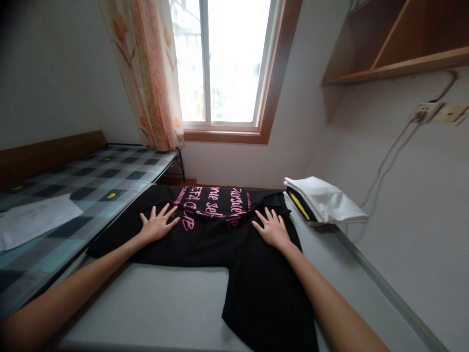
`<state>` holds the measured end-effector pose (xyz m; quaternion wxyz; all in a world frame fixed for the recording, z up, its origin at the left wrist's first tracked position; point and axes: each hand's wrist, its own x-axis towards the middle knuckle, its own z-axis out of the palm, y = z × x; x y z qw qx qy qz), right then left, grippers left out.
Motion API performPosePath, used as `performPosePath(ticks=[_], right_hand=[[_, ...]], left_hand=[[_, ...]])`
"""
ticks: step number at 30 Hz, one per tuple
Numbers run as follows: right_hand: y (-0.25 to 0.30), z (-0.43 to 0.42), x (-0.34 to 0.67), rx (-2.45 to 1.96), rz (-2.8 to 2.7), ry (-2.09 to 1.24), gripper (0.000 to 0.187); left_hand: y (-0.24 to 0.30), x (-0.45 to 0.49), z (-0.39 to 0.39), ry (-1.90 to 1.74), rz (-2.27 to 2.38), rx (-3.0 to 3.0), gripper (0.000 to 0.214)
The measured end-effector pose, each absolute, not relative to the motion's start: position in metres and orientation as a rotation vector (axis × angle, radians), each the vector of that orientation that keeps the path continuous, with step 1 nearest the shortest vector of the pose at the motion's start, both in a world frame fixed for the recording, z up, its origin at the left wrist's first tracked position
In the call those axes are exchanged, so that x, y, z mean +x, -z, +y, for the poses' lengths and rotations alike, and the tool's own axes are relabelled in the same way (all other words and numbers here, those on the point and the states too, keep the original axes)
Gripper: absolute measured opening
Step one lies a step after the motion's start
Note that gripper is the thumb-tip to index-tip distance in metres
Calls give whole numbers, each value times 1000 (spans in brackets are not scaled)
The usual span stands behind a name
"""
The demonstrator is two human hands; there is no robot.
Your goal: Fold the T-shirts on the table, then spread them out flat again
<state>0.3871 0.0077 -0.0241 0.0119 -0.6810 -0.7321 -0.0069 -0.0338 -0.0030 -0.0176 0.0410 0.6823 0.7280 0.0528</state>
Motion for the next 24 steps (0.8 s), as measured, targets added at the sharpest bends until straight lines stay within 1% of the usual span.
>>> performPosePath(ticks=[7, 13, 18, 24], right_hand=[[23, 69, 385, -2114, -2304, -34, 65], [20, 112, 380, -2174, -2249, -77, 64], [19, 120, 379, -2208, -2228, -64, 66], [23, 103, 386, -2192, -2262, -23, 66]], left_hand=[[18, -29, 29, -201, 2265, 2051, 72], [16, -26, 68, -187, 2282, 2033, 71], [14, -27, 91, -162, 2260, 2042, 72], [16, -34, 86, -113, 2233, 2077, 74]])
